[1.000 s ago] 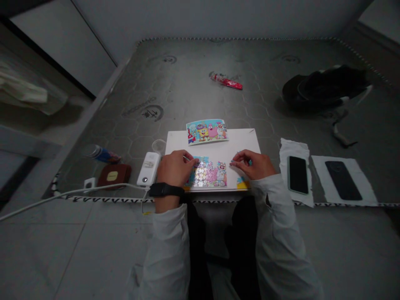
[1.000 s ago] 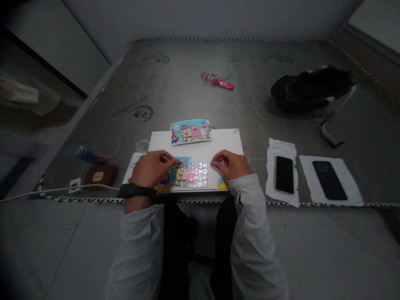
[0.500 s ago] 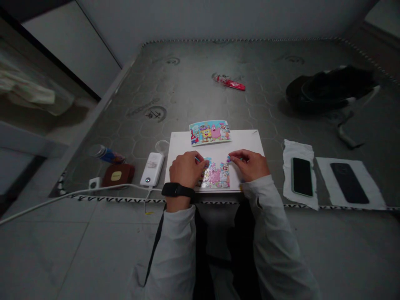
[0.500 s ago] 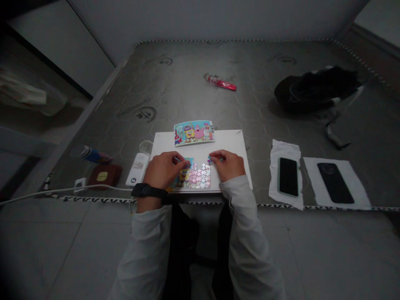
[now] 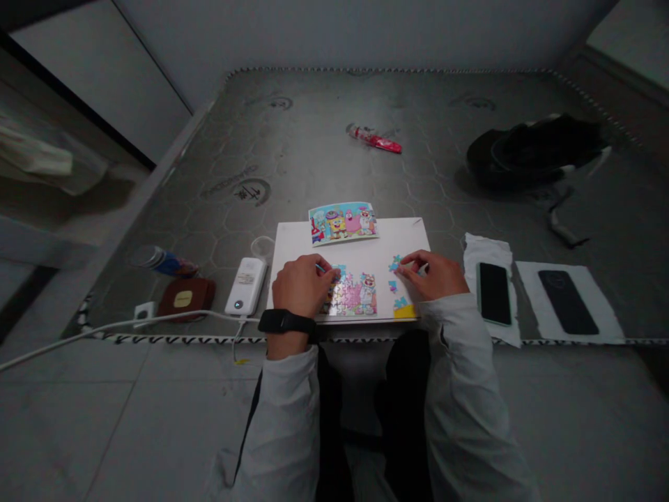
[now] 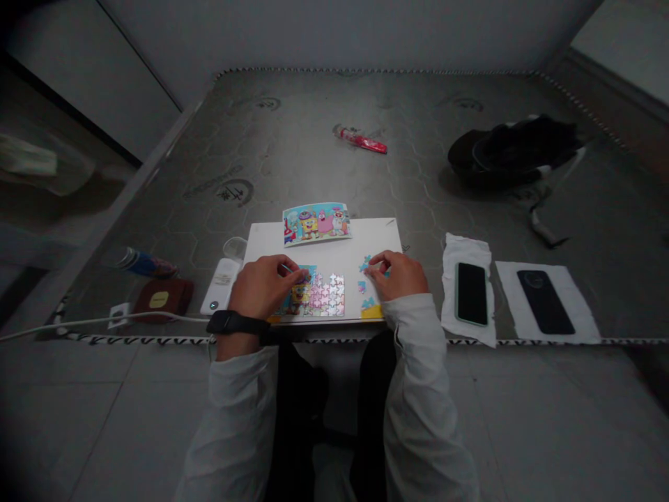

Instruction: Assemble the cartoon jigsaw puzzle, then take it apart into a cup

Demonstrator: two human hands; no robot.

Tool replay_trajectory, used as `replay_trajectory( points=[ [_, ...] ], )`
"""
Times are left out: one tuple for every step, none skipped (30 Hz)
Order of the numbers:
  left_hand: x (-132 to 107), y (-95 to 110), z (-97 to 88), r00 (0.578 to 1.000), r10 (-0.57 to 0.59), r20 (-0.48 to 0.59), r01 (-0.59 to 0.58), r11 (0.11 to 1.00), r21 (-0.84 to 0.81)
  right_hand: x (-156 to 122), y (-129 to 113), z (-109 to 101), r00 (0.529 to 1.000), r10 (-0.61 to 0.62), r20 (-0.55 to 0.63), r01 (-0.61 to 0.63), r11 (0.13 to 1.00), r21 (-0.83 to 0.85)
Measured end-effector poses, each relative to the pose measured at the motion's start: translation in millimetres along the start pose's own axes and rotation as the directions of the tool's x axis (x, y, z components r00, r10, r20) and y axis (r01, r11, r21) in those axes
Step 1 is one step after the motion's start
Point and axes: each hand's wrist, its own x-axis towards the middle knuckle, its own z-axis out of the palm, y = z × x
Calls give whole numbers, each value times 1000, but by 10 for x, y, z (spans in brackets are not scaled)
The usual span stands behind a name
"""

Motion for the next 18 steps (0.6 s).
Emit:
replay_trajectory(
  points=[
    [1,-1,2,1000,0,-1,0,1000,1,10,12,10,999,-23,-26,22,1000,-22],
    [2,-1,5,1000,2,0,-2,1000,1,18,25,23,998,-43,-42,41,998,-39],
    [4,-2,8,1000,5,4,-5,1000,-1,22,36,38,997,-56,-45,54,997,-50],
    [6,-2,10,1000,7,8,-7,1000,-2,24,44,55,997,-61,-41,59,997,-54],
    [8,-3,11,1000,8,12,-8,1000,-4,25,48,70,998,-60,-32,58,997,-55],
    [9,-4,12,1000,7,14,-7,1000,-4,24,48,83,998,-56,-23,55,997,-55],
    [10,-4,11,1000,5,16,-5,1000,-4,24,44,93,999,-52,-14,51,997,-54],
    [10,-4,9,1000,3,18,-3,1000,-5,23,39,99,999,-50,-7,49,997,-53],
    [9,-3,6,1000,2,19,-1,1000,-6,24,32,102,999,-51,3,51,997,-52],
    [7,-1,3,1000,0,19,0,1000,-7,25,26,103,998,-54,15,55,997,-49],
    [5,2,-1,1000,0,19,0,1000,-8,26,20,104,998,-60,30,61,997,-45],
    [2,6,-4,1000,-1,18,1,1000,-9,27,15,105,997,-68,44,70,997,-41],
    [-1,11,-7,1000,-2,18,2,1000,-9,28,12,108,995,-77,56,79,996,-38],
    [-4,16,-9,1000,-3,16,3,1000,-7,29,8,112,994,-88,64,90,995,-36],
    [-6,19,-11,1000,-3,15,4,1000,-5,29,5,118,993,-99,65,101,994,-35],
    [-8,22,-11,1000,-2,14,2,1000,-2,27,1,125,992,-109,64,111,993,-32],
    [-9,23,-11,1000,1,12,-1,1000,0,25,-5,131,991,-115,62,116,993,-24],
    [-9,23,-11,1000,5,9,-5,1000,2,23,-13,135,992,-113,63,114,993,-12]
  ],
)
